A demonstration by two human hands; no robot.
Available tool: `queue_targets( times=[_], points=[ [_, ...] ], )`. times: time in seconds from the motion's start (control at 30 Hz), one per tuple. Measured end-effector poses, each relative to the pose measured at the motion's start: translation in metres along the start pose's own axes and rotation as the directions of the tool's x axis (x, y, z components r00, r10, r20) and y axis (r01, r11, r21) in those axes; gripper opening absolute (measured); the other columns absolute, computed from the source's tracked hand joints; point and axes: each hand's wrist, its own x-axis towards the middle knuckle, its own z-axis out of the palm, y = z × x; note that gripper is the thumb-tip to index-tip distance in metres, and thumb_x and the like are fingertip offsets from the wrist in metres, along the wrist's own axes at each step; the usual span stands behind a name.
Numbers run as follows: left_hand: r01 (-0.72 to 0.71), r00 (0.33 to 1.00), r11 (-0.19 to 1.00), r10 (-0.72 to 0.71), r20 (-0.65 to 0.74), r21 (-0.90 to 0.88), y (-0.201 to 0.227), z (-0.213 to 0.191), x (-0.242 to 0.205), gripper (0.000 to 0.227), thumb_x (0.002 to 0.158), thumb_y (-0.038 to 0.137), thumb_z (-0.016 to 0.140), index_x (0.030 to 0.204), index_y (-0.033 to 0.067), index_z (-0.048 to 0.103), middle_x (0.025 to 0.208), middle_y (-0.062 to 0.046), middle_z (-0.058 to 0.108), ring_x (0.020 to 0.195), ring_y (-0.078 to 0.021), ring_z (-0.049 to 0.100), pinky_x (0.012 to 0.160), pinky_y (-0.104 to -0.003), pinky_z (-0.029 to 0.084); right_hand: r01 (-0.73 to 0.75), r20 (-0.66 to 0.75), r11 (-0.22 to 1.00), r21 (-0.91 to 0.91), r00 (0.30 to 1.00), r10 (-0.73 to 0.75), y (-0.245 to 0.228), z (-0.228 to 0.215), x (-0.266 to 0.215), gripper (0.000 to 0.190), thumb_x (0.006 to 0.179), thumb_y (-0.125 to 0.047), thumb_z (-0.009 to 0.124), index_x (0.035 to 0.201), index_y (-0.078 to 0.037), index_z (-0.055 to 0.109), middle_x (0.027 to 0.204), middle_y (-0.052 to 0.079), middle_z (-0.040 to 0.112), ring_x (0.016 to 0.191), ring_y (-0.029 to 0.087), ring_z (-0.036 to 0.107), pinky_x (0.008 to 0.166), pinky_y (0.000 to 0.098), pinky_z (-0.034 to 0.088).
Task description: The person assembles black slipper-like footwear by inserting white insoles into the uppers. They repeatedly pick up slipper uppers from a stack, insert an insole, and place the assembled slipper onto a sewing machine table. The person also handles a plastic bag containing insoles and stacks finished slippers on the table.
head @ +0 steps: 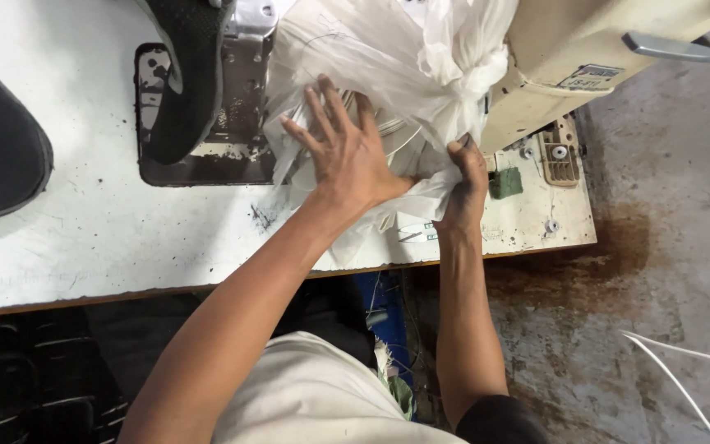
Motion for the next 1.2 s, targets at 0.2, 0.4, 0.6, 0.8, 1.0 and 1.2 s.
queue_targets(
  times=[0.2,0.4,0.6,0.8,1.0,1.2],
  points=[
    [-0.020,1.000,0.996,0.022,0.014,-0.091,-0.004,-0.009,0.010,0.142,0.050,0.071,0.089,0.154,-0.0004,0.025,0.158,-0.039,0.002,0.144,-0.0606,0.005,0.100,-0.090,0.017,0.289,0.075,0.774,-0.563,0.951,-0.301,-0.001,-0.008,-0.030,0.037,0.086,-0.012,0.081,0.107,0.000,0.053,0.099,0.009,0.055,0.094,0.022,0.055,0.092,0.0329,0.055],
    [-0.053,0.985,0.995,0.065,0.160,-0.079,-0.006,-0.022,0.023,0.116,0.065,0.064,0.085,0.146,-0.0035,0.037,0.153,-0.037,0.025,0.143,-0.0616,0.019,0.097,-0.086,0.035,0.476,0.649,-0.464,-0.747,0.676,-0.350,-0.004,0.019,-0.073,0.036,0.082,-0.002,0.074,0.112,-0.020,0.068,0.128,0.014,0.065,0.121,0.031,0.057,0.103,0.0442,0.044],
    [-0.129,0.988,0.990,0.125,-0.092,-0.047,-0.018,0.006,0.021,0.117,0.064,0.060,0.088,0.144,-0.0068,0.034,0.148,-0.042,0.023,0.137,-0.0654,0.020,0.083,-0.087,0.036,0.699,0.691,-0.215,-0.682,0.712,0.125,-0.003,0.065,-0.085,0.040,0.071,-0.013,0.075,0.110,-0.002,0.069,0.104,0.014,0.070,0.104,0.032,0.057,0.099,0.0524,0.039],
    [-0.123,0.979,0.991,0.113,-0.169,-0.047,-0.033,0.008,0.031,0.115,0.060,0.063,0.092,0.141,-0.0037,0.044,0.147,-0.033,0.024,0.137,-0.0583,0.022,0.088,-0.086,0.039,0.766,0.704,-0.387,-0.514,0.634,0.319,0.012,0.020,-0.097,0.026,0.077,-0.010,0.072,0.102,-0.006,0.069,0.094,0.009,0.071,0.096,0.027,0.063,0.095,0.0435,0.044],
    [-0.158,0.932,0.971,0.088,-0.351,-0.177,-0.036,0.006,0.018,0.100,0.055,0.048,0.096,0.128,-0.0054,0.054,0.144,-0.033,0.025,0.132,-0.0583,0.030,0.077,-0.069,0.056,0.659,0.637,-0.287,-0.695,0.750,0.179,0.013,-0.024,-0.093,0.026,0.078,-0.007,0.076,0.104,-0.003,0.073,0.099,0.011,0.071,0.096,0.030,0.064,0.100,0.0460,0.048],
    [-0.091,0.940,0.993,0.062,-0.334,-0.072,-0.039,0.004,0.007,0.101,0.058,0.050,0.095,0.133,-0.0036,0.054,0.136,-0.031,0.030,0.127,-0.0528,0.038,0.080,-0.066,0.055,0.405,0.417,0.174,-0.897,0.908,0.032,0.018,-0.014,-0.097,0.042,0.080,-0.029,0.086,0.109,-0.001,0.072,0.112,0.014,0.067,0.100,0.027,0.066,0.086,0.0355,0.056]
  ],
)
